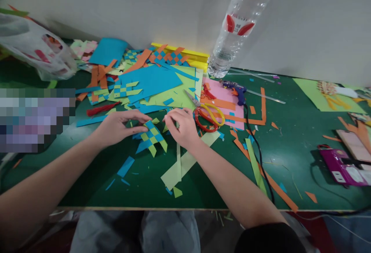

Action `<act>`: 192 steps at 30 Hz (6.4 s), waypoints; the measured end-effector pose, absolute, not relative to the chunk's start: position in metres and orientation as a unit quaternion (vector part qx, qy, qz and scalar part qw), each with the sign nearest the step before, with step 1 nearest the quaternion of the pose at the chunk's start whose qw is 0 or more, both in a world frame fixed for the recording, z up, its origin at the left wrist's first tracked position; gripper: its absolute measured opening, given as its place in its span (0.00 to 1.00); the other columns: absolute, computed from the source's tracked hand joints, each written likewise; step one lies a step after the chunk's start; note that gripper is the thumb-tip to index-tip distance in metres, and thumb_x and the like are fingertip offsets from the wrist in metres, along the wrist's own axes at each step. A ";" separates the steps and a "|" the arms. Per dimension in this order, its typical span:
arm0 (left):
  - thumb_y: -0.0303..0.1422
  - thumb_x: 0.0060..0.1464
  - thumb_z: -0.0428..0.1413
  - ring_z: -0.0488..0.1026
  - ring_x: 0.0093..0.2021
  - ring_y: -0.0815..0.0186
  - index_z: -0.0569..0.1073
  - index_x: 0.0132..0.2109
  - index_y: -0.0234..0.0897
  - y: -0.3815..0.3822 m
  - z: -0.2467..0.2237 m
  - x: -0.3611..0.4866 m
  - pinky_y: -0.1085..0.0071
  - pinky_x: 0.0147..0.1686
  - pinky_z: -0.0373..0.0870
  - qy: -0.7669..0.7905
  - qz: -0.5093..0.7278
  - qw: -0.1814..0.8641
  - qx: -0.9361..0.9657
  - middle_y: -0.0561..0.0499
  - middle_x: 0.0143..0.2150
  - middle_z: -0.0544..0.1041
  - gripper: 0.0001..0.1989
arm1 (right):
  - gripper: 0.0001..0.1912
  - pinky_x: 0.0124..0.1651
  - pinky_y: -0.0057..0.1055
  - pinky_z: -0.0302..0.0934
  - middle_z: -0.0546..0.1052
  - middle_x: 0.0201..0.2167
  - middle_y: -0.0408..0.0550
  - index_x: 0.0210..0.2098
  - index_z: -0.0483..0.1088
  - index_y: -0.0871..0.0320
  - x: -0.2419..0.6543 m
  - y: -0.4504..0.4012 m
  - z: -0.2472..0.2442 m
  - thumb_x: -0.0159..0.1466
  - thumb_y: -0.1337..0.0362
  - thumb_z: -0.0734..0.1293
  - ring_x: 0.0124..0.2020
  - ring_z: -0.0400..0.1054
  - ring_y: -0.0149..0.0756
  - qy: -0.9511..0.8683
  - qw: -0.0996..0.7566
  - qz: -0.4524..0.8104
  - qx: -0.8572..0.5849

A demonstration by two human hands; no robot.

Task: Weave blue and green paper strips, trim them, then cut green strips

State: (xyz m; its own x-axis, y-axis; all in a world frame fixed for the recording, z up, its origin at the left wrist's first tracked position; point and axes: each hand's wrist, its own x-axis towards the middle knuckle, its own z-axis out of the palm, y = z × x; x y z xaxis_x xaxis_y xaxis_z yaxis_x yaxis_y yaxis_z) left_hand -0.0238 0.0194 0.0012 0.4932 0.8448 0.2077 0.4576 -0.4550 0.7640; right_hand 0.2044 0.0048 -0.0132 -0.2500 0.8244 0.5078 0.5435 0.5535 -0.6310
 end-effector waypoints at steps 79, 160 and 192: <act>0.49 0.46 0.63 0.69 0.24 0.68 0.82 0.32 0.37 0.025 -0.001 -0.021 0.73 0.23 0.64 0.529 0.274 0.395 0.700 0.50 0.25 0.78 0.18 | 0.10 0.35 0.29 0.66 0.78 0.31 0.44 0.34 0.75 0.55 0.198 0.003 -0.022 0.59 0.55 0.71 0.31 0.71 0.31 -0.676 0.422 0.436 -0.419; 0.43 0.56 0.58 0.77 0.31 0.66 0.82 0.36 0.41 0.017 0.004 -0.015 0.76 0.30 0.71 0.454 0.239 0.316 0.798 0.51 0.32 0.83 0.12 | 0.06 0.36 0.28 0.68 0.81 0.30 0.44 0.33 0.77 0.56 0.197 0.001 -0.018 0.61 0.61 0.69 0.31 0.74 0.31 -0.718 0.430 0.379 -0.397; 0.40 0.57 0.56 0.73 0.28 0.70 0.77 0.36 0.37 0.017 0.005 -0.015 0.77 0.28 0.69 0.442 0.237 0.336 0.797 0.51 0.31 0.79 0.11 | 0.07 0.37 0.27 0.69 0.81 0.31 0.44 0.35 0.77 0.57 0.195 0.000 -0.019 0.61 0.62 0.68 0.31 0.74 0.30 -0.733 0.414 0.378 -0.385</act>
